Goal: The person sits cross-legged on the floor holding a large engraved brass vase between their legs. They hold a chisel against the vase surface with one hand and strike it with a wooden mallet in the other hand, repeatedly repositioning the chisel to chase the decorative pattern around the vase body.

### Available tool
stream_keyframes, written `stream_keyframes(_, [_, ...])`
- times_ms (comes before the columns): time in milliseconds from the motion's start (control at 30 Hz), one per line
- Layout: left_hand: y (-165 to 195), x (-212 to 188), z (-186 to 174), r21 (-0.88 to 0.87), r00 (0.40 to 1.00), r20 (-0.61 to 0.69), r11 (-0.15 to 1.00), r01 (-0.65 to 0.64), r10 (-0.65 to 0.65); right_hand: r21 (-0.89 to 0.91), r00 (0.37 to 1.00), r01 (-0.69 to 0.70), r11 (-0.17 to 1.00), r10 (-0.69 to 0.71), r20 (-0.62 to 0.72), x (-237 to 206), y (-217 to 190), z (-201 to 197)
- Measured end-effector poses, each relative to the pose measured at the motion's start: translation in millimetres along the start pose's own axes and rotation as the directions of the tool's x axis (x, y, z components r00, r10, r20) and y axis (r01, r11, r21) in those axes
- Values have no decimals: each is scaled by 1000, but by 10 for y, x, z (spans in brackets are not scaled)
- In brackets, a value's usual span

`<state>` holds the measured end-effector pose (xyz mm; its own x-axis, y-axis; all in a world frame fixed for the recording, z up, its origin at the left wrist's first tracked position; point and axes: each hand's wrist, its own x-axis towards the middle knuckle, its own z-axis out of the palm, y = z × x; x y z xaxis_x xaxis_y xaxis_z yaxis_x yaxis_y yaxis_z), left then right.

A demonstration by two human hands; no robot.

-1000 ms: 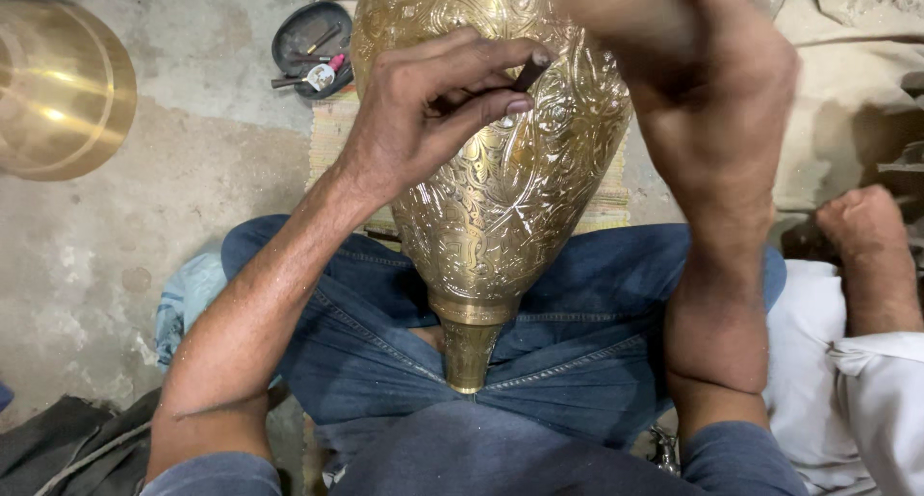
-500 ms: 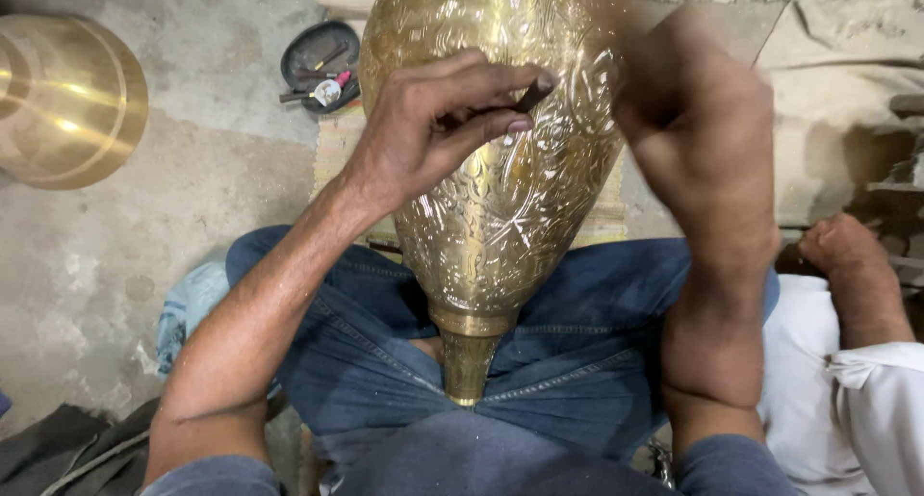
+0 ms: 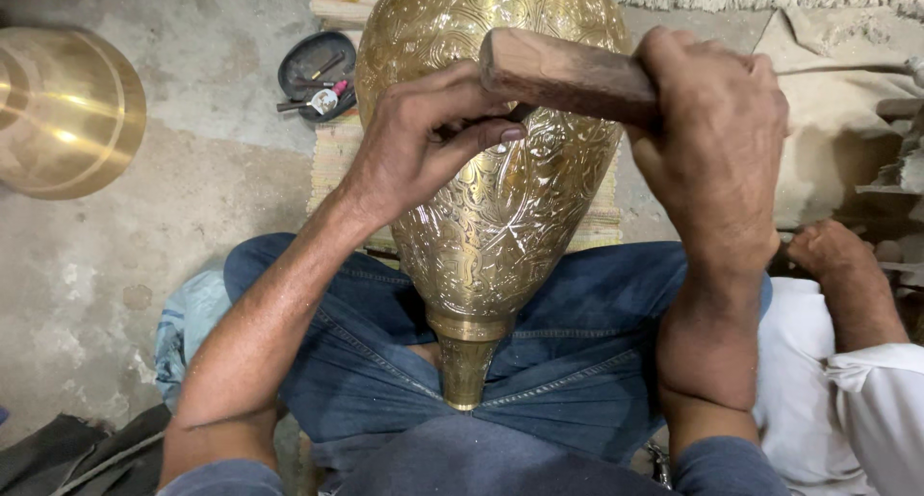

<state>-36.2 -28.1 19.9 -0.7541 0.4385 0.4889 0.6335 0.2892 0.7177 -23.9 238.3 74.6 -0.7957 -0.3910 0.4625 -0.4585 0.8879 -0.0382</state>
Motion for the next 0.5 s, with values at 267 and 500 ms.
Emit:
stream_keyframes(267, [-26, -67, 54, 5, 991, -129, 1000, -20, 20, -3, 997, -3, 1000, 3, -71, 58, 134, 255])
stream_keyframes(500, [-68, -14, 20, 27, 996, -80, 999, -43, 45, -201, 986, 0, 980, -34, -166, 81, 140, 270])
